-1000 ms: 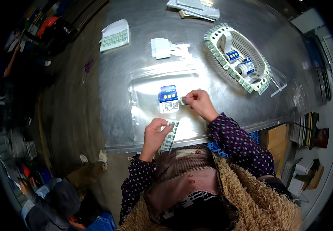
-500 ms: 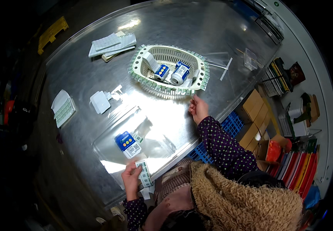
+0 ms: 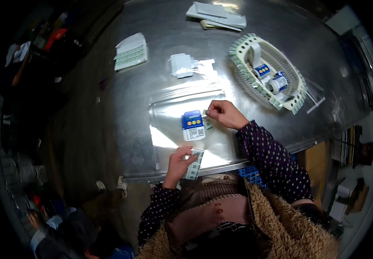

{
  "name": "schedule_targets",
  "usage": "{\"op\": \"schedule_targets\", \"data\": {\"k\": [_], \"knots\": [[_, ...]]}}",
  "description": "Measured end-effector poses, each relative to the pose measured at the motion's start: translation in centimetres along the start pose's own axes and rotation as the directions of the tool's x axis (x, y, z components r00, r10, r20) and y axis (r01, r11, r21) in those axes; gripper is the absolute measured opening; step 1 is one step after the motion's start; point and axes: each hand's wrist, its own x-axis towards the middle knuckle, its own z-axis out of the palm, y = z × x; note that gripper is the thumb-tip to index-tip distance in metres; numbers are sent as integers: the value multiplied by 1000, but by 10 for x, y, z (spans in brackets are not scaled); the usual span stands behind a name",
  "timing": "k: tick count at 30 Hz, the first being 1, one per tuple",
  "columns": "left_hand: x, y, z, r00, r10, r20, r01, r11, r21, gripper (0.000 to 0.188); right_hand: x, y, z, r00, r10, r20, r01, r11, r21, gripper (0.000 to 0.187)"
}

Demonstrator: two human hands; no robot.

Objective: The person peels adhesive labels from a backing sheet and applies them to the top of small blue boxes, then places the finished boxes into a white plastic basket on a metal table.

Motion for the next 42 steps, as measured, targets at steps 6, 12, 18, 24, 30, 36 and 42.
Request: {"op": "schedule_targets", "data": {"k": [6,12,18,24,30,36,42], "knots": [[-5,-3,7,996,27,-82,-30,999,-30,12,46,-13,24,987,-57,150,88,975,-202,21],[-5,-5,14,993,50,-110,-54,998,-38,11,63,-21,38,987,35,155,24,931,-364,20],[-4,-2,11,995,21,-93,-23,1000,-17,12,66,-32,38,997,46,-56,-72,748,-660,29],[-8,4,-2,998,-56,-23,43,924,-380,13,-46,16,64,799,-566,204,569,600,-562,29],[-46,72,9,914,112,389,-91,993,-72,10,-40,12,61,947,-310,81,319,933,-163,10],[-5,18,-1,955,-286,-83,263,941,-212,15,35,-58,-10,980,-195,37,198,955,-222,18],[-11,35,2,967,-158,-198,77,928,-365,15,-11,-91,27,958,-199,206,244,943,-225,35]]}}
